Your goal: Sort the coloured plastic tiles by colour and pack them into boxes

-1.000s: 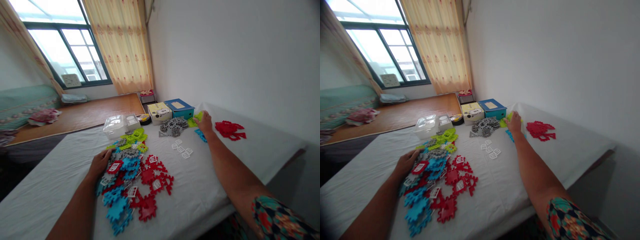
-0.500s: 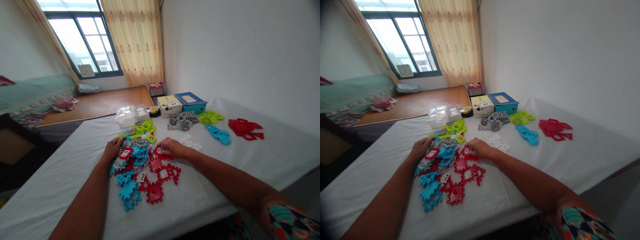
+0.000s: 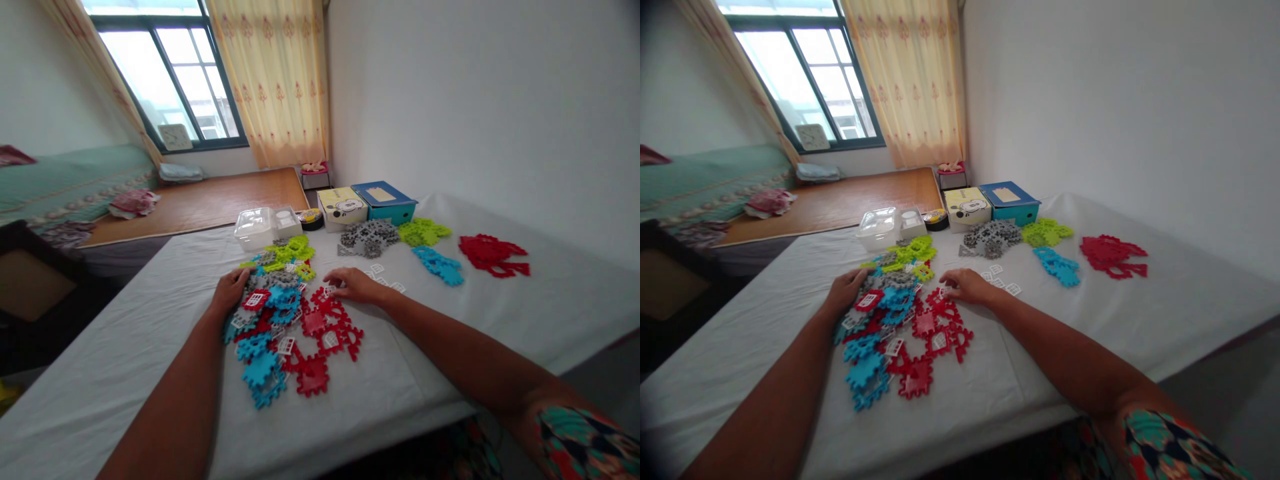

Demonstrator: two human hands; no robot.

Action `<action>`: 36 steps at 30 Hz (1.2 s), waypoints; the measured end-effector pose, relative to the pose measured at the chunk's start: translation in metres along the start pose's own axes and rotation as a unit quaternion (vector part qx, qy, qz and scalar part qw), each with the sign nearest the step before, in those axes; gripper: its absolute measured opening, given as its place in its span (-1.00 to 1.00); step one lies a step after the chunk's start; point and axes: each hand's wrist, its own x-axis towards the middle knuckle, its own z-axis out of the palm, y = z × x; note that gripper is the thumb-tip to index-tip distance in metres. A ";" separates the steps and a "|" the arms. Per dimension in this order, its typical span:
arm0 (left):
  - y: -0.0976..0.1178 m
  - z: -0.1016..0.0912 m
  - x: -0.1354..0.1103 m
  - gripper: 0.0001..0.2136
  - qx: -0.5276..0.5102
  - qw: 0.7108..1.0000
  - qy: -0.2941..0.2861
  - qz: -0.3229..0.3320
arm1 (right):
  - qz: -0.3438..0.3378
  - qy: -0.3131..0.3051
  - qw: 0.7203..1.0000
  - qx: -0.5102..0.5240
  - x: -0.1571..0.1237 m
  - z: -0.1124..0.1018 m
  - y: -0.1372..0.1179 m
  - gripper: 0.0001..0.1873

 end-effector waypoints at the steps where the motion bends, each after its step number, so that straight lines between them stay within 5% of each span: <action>1: 0.000 0.000 0.000 -0.51 0.000 1.000 0.002 0.002 | -0.001 0.005 1.000 0.002 0.000 -0.002 -0.001 -0.68; 4: 0.000 -0.001 0.000 -0.50 0.000 1.000 0.006 0.008 | 0.006 0.001 0.999 0.041 -0.001 -0.020 0.006 -0.77; 7: 0.001 -0.001 0.000 -0.50 -0.004 1.000 0.005 0.006 | 0.063 -0.025 0.994 0.081 -0.009 -0.051 0.027 -0.63; 12: 0.003 -0.001 -0.001 -0.53 -0.009 1.000 0.004 0.003 | 0.153 0.027 0.987 -0.046 -0.023 -0.078 0.065 -0.53; 18: 0.000 -0.001 0.001 -0.54 -0.001 1.000 0.003 0.000 | 0.110 -0.015 0.990 -0.089 -0.022 -0.061 0.061 -0.59; 22: -0.003 0.001 0.002 -0.53 0.005 1.000 0.004 0.000 | -0.027 0.009 0.998 -0.059 -0.014 -0.032 0.028 -0.71; 25: -0.004 0.001 0.002 -0.53 0.002 1.000 0.004 0.000 | -0.109 -0.023 0.992 -0.054 -0.009 -0.007 0.004 -0.50; 28: -0.003 0.001 0.002 -0.53 0.000 1.000 0.001 0.002 | -0.118 -0.054 0.990 -0.064 -0.006 0.005 -0.009 -0.40; 31: -0.001 0.000 0.001 -0.51 -0.006 1.000 0.003 0.002 | -0.108 -0.022 0.993 -0.034 -0.007 0.006 -0.015 -0.36; 36: 0.000 -0.002 0.002 -0.54 -0.007 1.000 0.009 0.000 | -0.058 0.033 0.995 0.073 -0.007 -0.001 -0.019 -0.79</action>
